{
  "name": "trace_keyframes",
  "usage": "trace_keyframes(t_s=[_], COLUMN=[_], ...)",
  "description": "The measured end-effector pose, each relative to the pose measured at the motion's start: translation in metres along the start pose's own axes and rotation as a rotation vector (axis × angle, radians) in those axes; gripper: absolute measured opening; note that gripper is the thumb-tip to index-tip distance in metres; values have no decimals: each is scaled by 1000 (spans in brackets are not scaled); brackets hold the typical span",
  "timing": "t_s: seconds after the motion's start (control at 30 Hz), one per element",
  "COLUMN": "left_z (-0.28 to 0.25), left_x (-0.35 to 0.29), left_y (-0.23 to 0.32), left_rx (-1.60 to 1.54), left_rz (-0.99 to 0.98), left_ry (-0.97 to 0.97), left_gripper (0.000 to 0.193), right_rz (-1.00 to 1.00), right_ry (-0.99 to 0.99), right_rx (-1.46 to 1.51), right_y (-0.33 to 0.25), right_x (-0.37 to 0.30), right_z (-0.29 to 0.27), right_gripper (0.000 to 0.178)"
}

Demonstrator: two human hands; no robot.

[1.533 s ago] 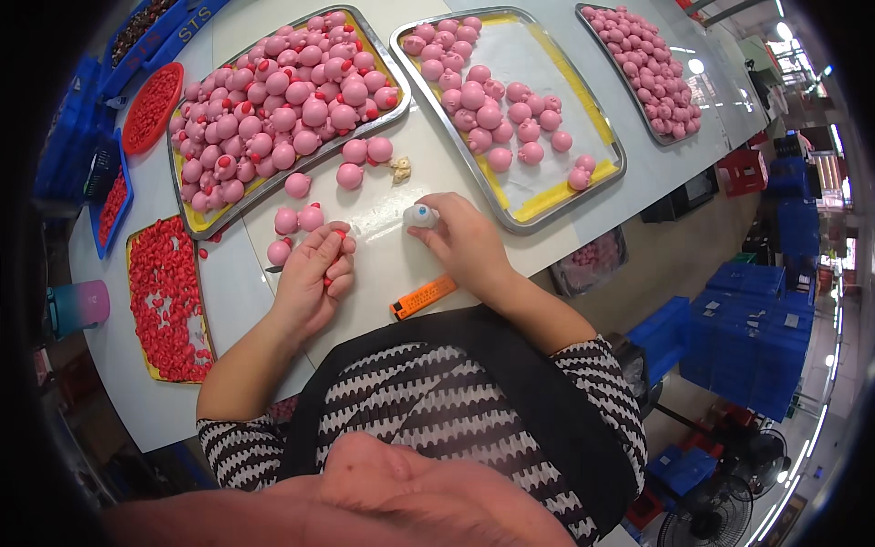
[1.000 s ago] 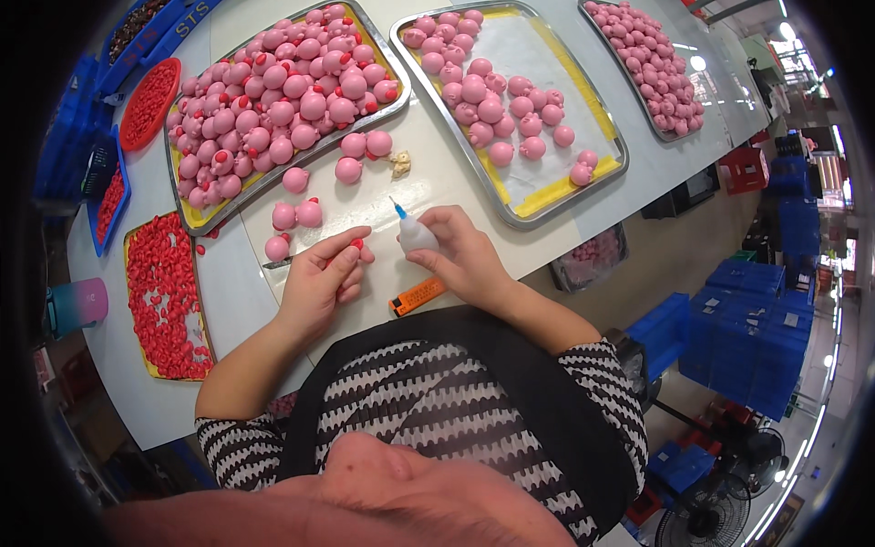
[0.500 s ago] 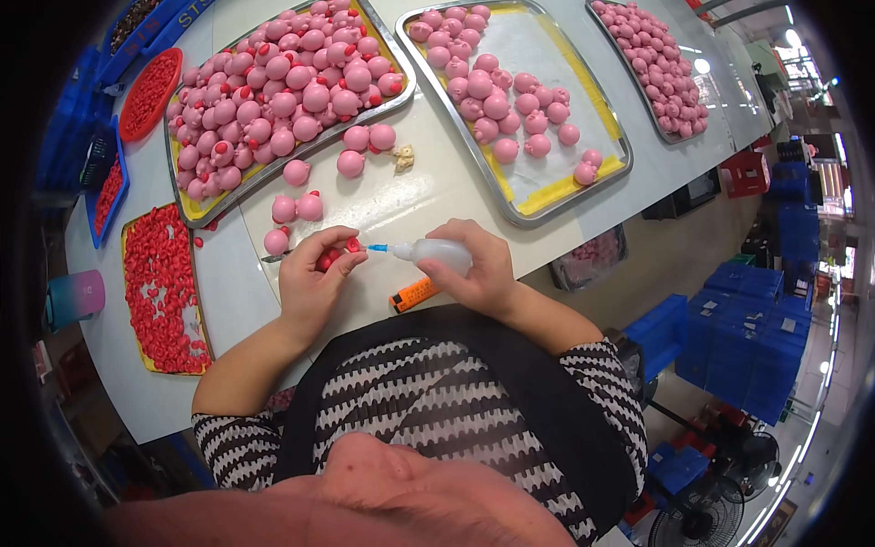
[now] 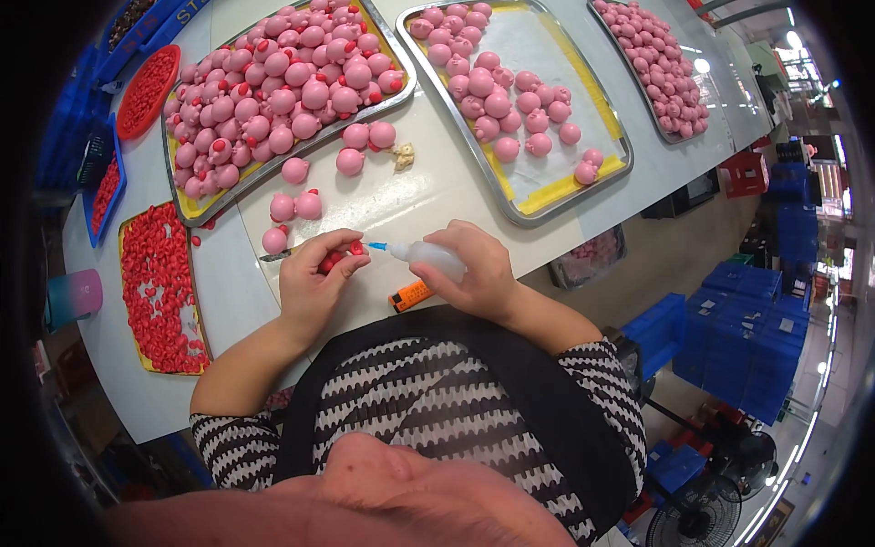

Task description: The person applies glue from a squeeze bottle onto small red parts and attaches them onto pink spherical figure bodies by hand.

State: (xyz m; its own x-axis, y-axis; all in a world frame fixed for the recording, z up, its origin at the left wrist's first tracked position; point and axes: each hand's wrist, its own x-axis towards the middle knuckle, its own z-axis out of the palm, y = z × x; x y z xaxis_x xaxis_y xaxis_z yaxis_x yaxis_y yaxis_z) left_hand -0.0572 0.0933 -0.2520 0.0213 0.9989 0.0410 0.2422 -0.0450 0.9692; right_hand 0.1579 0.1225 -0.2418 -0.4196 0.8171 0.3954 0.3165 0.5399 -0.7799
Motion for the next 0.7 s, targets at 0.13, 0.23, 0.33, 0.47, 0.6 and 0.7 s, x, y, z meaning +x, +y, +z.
trace_keyframes(t_s=[0.13,0.23,0.33,0.47,0.6,0.7], left_z=[-2,-2,-1,0,1,1], left_x=[2,3,4,5,5,6], left_y=[0,0,1,3,2,2], left_rx=[14,41,71,110,101,105], left_rz=[29,56,81,126,127,139], left_ry=[-15,-22,-24,-27,-17,-21], left_gripper=[22,22,21,20,20,20], right_rz=[-13,-31,20,78,63,51], right_ry=[-54,-89,-84,-60,-20,-14], right_rx=[-30,-31,2,52,70,62], right_y=[0,0,-1,-2,-2,-1], right_x=[3,4,4,2,2,2], right_z=[-2,-3,-3,-5,-5,-4], right_gripper=[28,27,27,26,25,25])
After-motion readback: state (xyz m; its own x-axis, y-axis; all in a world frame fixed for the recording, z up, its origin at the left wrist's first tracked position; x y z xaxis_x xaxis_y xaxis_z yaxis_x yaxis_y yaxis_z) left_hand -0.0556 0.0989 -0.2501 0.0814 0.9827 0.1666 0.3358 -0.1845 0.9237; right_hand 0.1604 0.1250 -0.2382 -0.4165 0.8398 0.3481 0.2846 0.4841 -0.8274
